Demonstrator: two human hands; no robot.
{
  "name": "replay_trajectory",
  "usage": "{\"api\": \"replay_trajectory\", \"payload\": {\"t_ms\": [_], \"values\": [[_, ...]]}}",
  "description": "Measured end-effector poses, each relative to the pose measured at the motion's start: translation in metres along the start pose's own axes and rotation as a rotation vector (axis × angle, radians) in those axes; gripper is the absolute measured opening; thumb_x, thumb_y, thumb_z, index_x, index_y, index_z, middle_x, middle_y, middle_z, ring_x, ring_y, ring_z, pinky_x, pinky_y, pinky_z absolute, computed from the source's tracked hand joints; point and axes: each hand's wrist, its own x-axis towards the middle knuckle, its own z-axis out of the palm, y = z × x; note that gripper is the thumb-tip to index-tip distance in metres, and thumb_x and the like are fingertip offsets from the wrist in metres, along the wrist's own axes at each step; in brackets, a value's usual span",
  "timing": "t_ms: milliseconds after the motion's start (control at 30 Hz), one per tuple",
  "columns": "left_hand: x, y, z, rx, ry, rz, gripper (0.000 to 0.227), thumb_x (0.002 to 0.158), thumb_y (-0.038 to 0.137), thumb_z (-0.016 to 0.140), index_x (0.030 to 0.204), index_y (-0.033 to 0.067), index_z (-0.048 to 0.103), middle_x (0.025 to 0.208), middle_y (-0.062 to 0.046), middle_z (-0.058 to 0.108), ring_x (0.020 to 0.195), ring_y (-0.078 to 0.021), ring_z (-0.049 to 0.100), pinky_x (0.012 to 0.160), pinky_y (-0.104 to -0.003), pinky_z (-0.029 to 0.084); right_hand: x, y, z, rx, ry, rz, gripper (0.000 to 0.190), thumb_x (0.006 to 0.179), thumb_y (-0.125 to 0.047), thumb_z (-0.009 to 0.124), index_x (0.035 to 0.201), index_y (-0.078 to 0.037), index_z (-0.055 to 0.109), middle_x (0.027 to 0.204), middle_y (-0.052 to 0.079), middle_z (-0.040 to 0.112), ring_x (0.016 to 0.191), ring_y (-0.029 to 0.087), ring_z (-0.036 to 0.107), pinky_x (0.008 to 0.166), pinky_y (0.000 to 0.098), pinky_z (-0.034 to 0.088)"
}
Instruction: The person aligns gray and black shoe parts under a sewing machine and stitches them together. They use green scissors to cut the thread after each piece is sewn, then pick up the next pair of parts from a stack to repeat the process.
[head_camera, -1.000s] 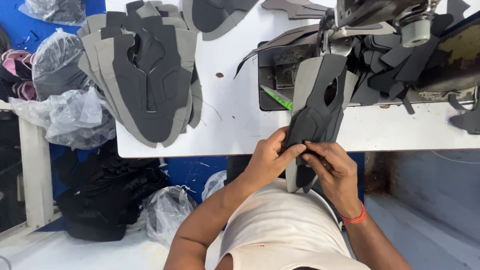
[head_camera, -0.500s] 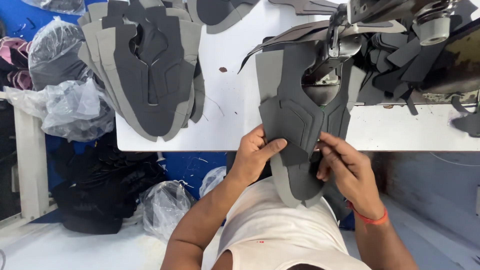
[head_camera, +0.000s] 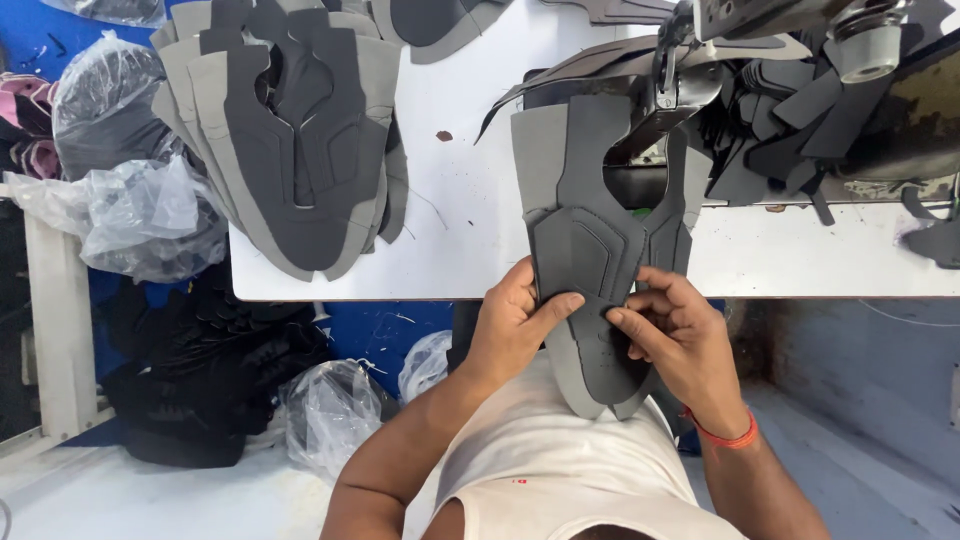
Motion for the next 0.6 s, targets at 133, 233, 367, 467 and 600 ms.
{"api": "replay_trajectory", "payload": {"t_ms": [133,233,367,467,600], "values": [[-0.002,-0.006,-0.002,0.006,-0.038,0.031,0.046,0.098,0.0,0.069,0.139,-0.0082,0.049,0.127,-0.013,0.068,0.116,-0.0116,0.064,0.1,-0.028,0.054,-0.001,-0.006,-0.003,0.013,-0.012,0.007,0.046,0.09,-0.002,0.072,0.134,0.001,0.058,0.092,0.005,0.071,0.071,0.005,0.064,0.055,0.0192,0.051],[-0.002,0.0,-0.001,-0.003,-0.05,-0.004,0.049,0.098,0.0,0.069,0.142,-0.0079,0.046,0.128,-0.012,0.067,0.117,-0.0115,0.063,0.101,-0.028,0.054,-0.001,-0.011,-0.004,-0.045,-0.024,-0.016,0.046,0.09,-0.002,0.071,0.134,0.001,0.058,0.091,0.005,0.073,0.073,0.006,0.066,0.055,0.0192,0.053],[-0.002,0.003,-0.003,-0.005,-0.08,-0.053,0.046,0.098,0.004,0.07,0.139,-0.0069,0.052,0.126,-0.008,0.068,0.112,-0.0093,0.063,0.097,-0.027,0.054,-0.002,-0.011,-0.005,-0.09,0.001,-0.018,0.045,0.089,-0.002,0.073,0.132,0.002,0.059,0.091,0.006,0.073,0.073,0.006,0.067,0.055,0.0194,0.052],[-0.001,0.006,-0.002,0.08,-0.094,-0.093,0.04,0.097,0.008,0.074,0.132,-0.0063,0.06,0.119,-0.007,0.071,0.106,-0.0087,0.064,0.093,-0.027,0.055,-0.005,-0.009,-0.004,-0.141,0.02,-0.064,0.045,0.089,-0.002,0.074,0.13,0.002,0.057,0.091,0.006,0.074,0.071,0.006,0.067,0.054,0.0189,0.051],[0.002,0.001,-0.003,0.222,-0.076,-0.188,0.031,0.093,0.013,0.08,0.116,-0.0052,0.072,0.103,-0.006,0.076,0.092,-0.0091,0.064,0.082,-0.027,0.055,-0.009,-0.012,-0.002,-0.198,0.025,-0.143,0.049,0.087,-0.002,0.076,0.133,0.0,0.06,0.089,0.005,0.075,0.07,0.008,0.066,0.055,0.0231,0.051]]}}
